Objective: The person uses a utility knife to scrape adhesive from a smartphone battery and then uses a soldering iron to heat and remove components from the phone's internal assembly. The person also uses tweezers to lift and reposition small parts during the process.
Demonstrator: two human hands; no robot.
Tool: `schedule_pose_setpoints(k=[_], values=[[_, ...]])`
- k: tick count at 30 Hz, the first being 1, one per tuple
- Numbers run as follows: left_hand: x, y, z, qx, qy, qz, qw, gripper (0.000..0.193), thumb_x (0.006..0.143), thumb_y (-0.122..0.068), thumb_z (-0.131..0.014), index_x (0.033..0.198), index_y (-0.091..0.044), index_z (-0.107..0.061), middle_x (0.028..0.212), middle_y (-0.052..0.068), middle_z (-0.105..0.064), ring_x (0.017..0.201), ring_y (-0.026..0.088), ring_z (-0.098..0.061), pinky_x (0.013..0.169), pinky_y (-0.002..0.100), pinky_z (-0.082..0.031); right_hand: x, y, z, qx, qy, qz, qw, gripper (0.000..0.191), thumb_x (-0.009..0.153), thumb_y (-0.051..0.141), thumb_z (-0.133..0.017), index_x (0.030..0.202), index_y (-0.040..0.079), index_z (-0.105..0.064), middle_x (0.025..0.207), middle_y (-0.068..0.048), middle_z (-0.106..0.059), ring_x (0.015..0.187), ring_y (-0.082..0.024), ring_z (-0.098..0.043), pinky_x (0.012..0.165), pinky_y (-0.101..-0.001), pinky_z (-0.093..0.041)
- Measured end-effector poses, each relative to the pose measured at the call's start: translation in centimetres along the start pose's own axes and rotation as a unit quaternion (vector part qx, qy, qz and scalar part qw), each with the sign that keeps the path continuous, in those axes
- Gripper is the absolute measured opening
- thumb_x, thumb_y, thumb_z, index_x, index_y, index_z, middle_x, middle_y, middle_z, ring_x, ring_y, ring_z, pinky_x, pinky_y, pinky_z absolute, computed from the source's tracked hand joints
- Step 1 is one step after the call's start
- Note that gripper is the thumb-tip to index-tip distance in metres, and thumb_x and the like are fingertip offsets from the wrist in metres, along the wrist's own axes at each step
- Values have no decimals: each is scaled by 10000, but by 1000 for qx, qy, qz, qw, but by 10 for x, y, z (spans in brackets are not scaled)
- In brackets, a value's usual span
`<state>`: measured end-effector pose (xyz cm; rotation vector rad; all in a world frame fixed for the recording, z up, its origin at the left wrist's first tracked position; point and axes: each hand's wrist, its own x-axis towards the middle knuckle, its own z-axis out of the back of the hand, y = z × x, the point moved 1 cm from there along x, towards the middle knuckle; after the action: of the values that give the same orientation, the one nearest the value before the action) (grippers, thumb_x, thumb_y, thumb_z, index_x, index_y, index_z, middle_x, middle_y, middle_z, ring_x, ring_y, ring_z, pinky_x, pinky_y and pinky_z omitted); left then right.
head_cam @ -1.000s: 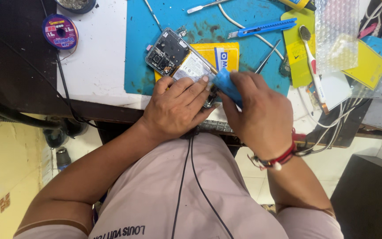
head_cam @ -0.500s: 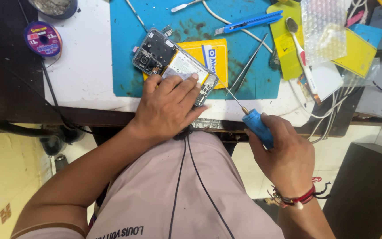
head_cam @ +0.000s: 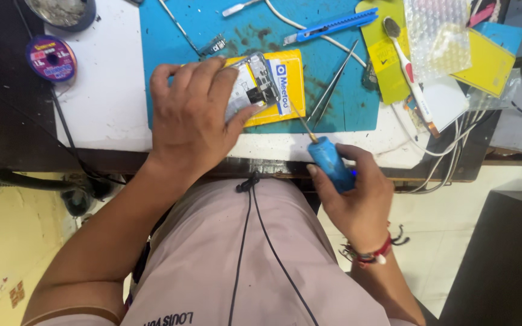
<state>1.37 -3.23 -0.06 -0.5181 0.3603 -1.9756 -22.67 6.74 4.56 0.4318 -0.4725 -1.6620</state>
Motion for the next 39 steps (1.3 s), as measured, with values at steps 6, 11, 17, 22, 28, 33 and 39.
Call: schedule_pose_setpoints(k=[6, 11, 17, 22, 28, 33, 39], values=[[-10, -8, -13, 22, -33, -24, 999, 474, 953, -349, -793, 1337, -96, -675, 1402, 140, -597, 1253, 294, -529, 1084, 492, -327, -1, 1, -16, -23, 6, 8, 1000, 408, 863, 243, -854, 1164, 39, -670, 892, -141, -725, 675, -285, -693, 623, -372, -539], [-9, -15, -19, 33, 0, -5, 999, 495, 973, -373, -770, 1377, -105, -673, 1384, 148, -582, 1185, 307, -517, 1071, 520, -316, -4, 2, -24, -49, -25, 56, 997, 396, 897, 213, -838, 1186, 19, -648, 1054, -162, -711, 863, -356, -723, 718, -407, -563], [-7, -17, -17, 71, -13, -31, 997, 437, 971, -384, -739, 1335, -148, -687, 1401, 120, -580, 1217, 275, -524, 1104, 514, -313, 0, 5, -25, -49, -28, 59, 997, 362, 895, 183, -833, 1173, 28, -661, 1059, -156, -717, 871, -352, -724, 719, -401, -568], [-6, -17, -18, 68, -2, -27, 997, 461, 971, -385, -740, 1353, -131, -693, 1399, 124, -581, 1205, 281, -516, 1090, 503, -321, 12, 11, -26, -57, -15, 77, 995, 365, 891, 182, -820, 1177, 26, -656, 1077, -157, -716, 874, -357, -719, 711, -408, -568], [-6, -17, -17, 64, -3, -26, 998, 482, 962, -391, -738, 1367, -133, -693, 1377, 111, -586, 1189, 279, -513, 1073, 498, -335, 23, 20, -27, -66, -8, 88, 994, 358, 892, 188, -817, 1178, 39, -662, 1077, -153, -717, 871, -365, -715, 699, -422, -565], [-6, -17, -16, 67, -1, -27, 997, 478, 968, -397, -731, 1365, -135, -692, 1362, 105, -589, 1194, 280, -510, 1073, 500, -337, 29, 23, -29, -58, 8, 79, 995, 368, 885, 181, -814, 1187, 37, -661, 1066, -158, -718, 812, -358, -714, 660, -420, -560], [-5, -17, -15, 73, 1, -27, 997, 489, 967, -398, -728, 1376, -134, -686, 1354, 103, -594, 1189, 277, -511, 1075, 500, -335, 34, 23, -30, -40, 18, 93, 995, 368, 897, 177, -811, 1199, 37, -653, 1081, -157, -717, 831, -355, -720, 676, -416, -567]])
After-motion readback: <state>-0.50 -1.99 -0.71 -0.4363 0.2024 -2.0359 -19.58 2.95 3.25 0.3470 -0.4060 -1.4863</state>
